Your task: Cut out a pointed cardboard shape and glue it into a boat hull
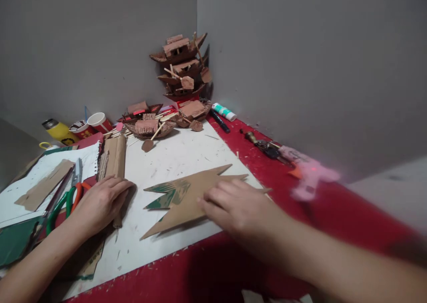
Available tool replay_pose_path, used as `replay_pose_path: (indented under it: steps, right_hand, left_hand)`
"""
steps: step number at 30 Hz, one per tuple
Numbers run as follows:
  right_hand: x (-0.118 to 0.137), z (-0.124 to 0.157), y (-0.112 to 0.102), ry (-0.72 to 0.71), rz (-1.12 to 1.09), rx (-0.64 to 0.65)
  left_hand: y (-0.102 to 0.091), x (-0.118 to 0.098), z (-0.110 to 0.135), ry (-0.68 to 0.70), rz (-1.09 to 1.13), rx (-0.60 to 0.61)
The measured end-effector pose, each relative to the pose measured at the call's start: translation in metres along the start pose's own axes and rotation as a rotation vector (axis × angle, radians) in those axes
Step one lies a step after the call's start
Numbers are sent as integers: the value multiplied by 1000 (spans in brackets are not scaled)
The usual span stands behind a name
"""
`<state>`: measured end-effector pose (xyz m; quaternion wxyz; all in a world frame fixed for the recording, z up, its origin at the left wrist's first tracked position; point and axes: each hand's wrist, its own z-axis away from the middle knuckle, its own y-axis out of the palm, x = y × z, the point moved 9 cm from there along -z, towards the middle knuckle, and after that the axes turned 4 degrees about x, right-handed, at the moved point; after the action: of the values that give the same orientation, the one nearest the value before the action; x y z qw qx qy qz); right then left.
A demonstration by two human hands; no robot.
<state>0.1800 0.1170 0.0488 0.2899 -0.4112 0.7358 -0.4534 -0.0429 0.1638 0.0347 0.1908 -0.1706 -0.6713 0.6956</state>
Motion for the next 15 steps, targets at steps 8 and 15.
replay_pose_path:
  steps: [8, 15]
  right_hand:
    - [15, -6, 25, 32, -68, 278]
    - [26, -7, 26, -51, -117, 208]
  left_hand:
    - [-30, -83, 31, 239, 152, -393]
    - [-3, -156, 32, 481, -230, -365]
